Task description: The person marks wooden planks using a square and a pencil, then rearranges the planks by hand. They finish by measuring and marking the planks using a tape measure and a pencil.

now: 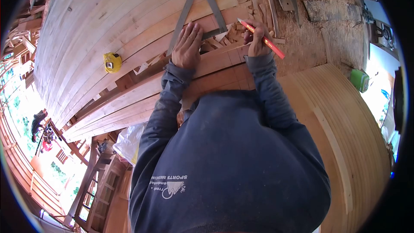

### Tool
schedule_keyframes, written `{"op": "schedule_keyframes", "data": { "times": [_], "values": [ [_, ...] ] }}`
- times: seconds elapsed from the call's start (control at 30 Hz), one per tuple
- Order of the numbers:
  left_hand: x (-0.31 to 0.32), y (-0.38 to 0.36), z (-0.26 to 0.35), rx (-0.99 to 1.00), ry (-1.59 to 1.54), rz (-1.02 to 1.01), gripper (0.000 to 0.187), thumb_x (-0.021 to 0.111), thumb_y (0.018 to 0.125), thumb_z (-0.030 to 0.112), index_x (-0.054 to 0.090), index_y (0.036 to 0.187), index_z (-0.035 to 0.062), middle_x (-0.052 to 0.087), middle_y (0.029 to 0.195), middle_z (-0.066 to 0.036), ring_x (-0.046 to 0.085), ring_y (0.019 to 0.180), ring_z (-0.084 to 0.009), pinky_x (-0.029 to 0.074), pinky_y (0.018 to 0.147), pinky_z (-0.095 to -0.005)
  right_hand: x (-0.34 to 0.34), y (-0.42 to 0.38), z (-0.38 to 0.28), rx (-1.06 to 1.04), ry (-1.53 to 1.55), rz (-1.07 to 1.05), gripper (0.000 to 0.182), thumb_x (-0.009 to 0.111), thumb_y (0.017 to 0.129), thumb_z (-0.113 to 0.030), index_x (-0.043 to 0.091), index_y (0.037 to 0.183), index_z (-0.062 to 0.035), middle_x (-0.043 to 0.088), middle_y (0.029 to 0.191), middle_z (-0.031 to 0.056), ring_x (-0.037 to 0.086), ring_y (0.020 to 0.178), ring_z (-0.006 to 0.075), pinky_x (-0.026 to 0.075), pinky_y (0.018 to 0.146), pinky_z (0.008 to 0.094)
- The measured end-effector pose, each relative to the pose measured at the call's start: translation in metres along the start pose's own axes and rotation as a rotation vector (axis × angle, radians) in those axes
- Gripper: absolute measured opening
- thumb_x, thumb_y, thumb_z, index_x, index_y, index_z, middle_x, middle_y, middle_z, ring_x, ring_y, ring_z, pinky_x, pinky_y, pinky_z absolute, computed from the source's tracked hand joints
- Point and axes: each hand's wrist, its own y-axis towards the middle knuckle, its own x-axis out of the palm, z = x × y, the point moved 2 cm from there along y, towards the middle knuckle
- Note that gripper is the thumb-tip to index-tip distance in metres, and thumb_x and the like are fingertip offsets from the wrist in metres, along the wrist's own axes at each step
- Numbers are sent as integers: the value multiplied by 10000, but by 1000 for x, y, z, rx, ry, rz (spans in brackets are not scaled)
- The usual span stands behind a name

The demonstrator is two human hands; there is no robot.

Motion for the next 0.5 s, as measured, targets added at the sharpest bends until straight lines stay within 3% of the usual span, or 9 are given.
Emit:
{"op": "schedule_keyframes", "data": {
  "times": [0.5],
  "values": [
    [-1,1,5,-20,13,-4,418,635,903,-12,707,1313,28,662,1431,-153,581,1403,-313,464,1173,-475,1,2,6,46,36,23,734,420,1073,-669,699,1218,-6,659,935,33,581,719,81,509,603,241]
  ]
}}
